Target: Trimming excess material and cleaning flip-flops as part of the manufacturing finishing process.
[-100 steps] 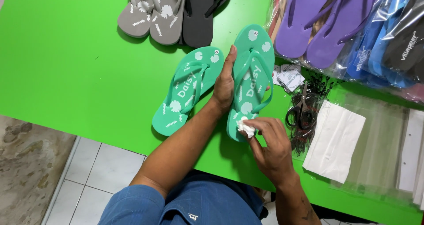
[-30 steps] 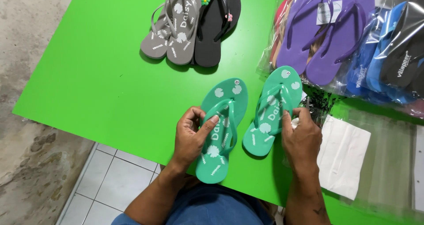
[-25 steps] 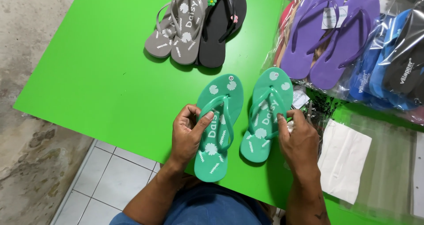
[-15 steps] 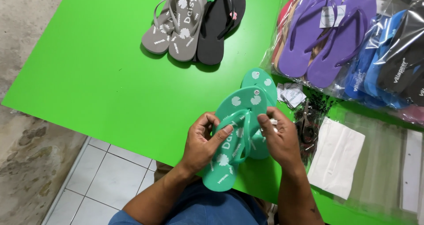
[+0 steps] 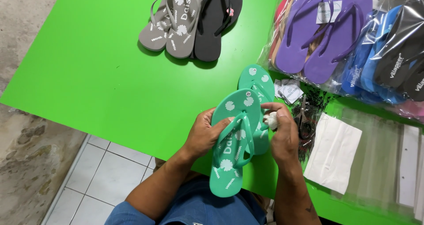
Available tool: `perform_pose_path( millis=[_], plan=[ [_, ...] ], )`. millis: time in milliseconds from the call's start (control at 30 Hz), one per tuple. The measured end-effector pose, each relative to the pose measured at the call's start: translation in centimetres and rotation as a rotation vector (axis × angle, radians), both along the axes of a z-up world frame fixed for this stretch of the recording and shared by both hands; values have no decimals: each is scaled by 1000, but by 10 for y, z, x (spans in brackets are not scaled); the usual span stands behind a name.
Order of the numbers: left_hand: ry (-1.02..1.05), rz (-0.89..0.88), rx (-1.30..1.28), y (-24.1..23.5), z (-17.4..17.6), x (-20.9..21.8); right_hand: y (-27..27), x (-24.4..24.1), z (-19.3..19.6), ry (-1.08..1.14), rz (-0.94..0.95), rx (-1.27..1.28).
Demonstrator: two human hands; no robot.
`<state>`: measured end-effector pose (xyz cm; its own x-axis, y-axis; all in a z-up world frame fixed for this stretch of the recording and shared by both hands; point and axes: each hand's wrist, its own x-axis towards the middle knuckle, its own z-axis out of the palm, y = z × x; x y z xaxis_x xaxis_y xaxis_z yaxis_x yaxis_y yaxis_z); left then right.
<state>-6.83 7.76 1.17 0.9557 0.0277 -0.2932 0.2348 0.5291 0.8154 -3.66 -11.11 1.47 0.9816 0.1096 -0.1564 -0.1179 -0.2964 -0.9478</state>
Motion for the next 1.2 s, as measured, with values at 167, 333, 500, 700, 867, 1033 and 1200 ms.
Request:
perform_pose_path(
  millis=[167,333,500,700,867,1033,1200],
  plan=[
    [-29,7,332,-9,13,-2,6,-10,41,-343,-10,24],
    [-124,101,469,-16,-2,-6,22,-28,32,-600,86,-143],
    [-172,101,611,-19,-1,-8,29,-29,4,-855,38,-455],
    [-335,208,781,-28,-8,-13,19,-20,-9,-407,-53,-313],
    [-378,179,891,-32,-3,-14,18,-23,-6,-96,19,-50],
    [-361,171,841,-22,-6,-7,15,-18,-15,233,-30,577],
    [-351,168,752,-17,-2,-4,16,-28,-17,241,-16,706]
  ],
)
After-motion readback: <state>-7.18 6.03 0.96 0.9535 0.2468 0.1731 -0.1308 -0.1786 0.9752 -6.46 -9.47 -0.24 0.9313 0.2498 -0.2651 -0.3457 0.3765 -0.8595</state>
